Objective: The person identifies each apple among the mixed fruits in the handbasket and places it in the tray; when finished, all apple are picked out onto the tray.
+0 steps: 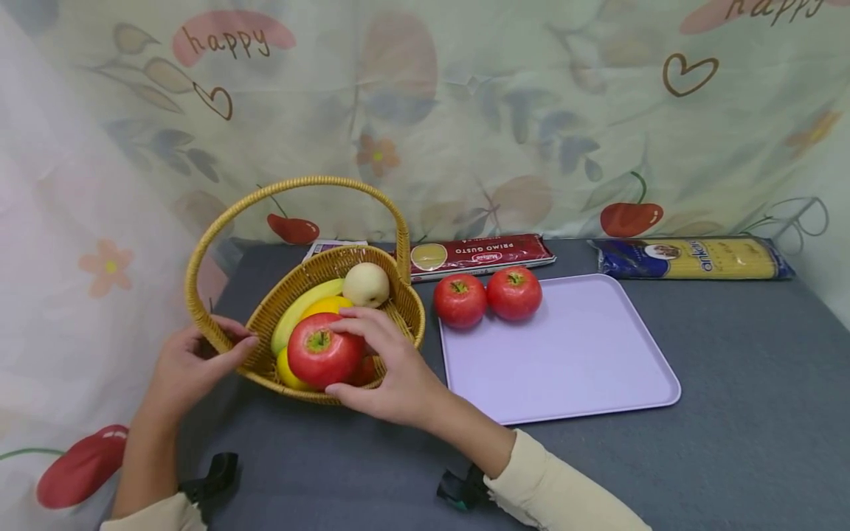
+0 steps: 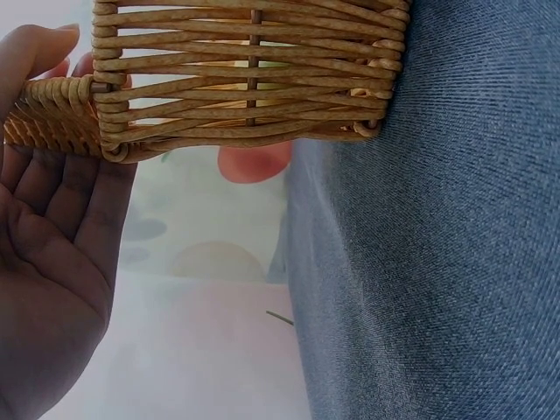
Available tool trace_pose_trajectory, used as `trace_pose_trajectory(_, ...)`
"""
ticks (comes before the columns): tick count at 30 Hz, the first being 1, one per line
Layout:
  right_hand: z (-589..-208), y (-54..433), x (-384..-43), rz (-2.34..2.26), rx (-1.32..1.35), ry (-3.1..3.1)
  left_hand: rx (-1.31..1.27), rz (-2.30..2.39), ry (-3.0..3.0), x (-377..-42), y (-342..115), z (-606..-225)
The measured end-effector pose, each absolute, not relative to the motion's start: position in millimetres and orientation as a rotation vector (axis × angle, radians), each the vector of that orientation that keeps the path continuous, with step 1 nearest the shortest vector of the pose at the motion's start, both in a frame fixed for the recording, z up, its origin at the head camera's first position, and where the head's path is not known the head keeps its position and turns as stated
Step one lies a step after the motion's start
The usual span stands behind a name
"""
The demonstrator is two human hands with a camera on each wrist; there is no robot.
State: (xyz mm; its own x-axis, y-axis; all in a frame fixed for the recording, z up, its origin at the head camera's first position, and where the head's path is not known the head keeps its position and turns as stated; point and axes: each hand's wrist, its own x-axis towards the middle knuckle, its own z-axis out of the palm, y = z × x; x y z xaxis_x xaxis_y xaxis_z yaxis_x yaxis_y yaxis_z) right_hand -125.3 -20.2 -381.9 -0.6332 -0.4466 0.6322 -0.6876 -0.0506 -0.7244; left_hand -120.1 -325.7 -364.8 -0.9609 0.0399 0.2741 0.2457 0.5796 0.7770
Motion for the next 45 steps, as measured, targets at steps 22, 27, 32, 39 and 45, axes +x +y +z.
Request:
trace_pose_trajectory(22, -371.3, 21.7, -111.3, 1.899, 1.129, -1.991, -0.224, -1.350, -2.599, -120.9, -325.6, -365.0)
trace_pose_trajectory(27, -370.9, 34.7, -112.4, 1.910, 1.074, -2.010, -0.234, -1.349, -2.593, -120.4, -325.3, -364.9)
trace_pose_trajectory(32, -364.5, 49.4, -120.6, 1.856, 0.995, -2.022, -0.234, -1.350, -2.591, -120.2, -325.2, -364.6)
trace_pose_trajectory(39, -353.7, 78.3, -137.9, 1.795, 0.799, -1.999, -0.230, -1.351, -2.587, -119.8, -324.8, -364.4)
trace_pose_trajectory(45, -346.7, 107.3, -152.1, 1.661, 0.647, -2.014, -0.227, -1.356, -2.567, -120.2, -324.1, -365.1)
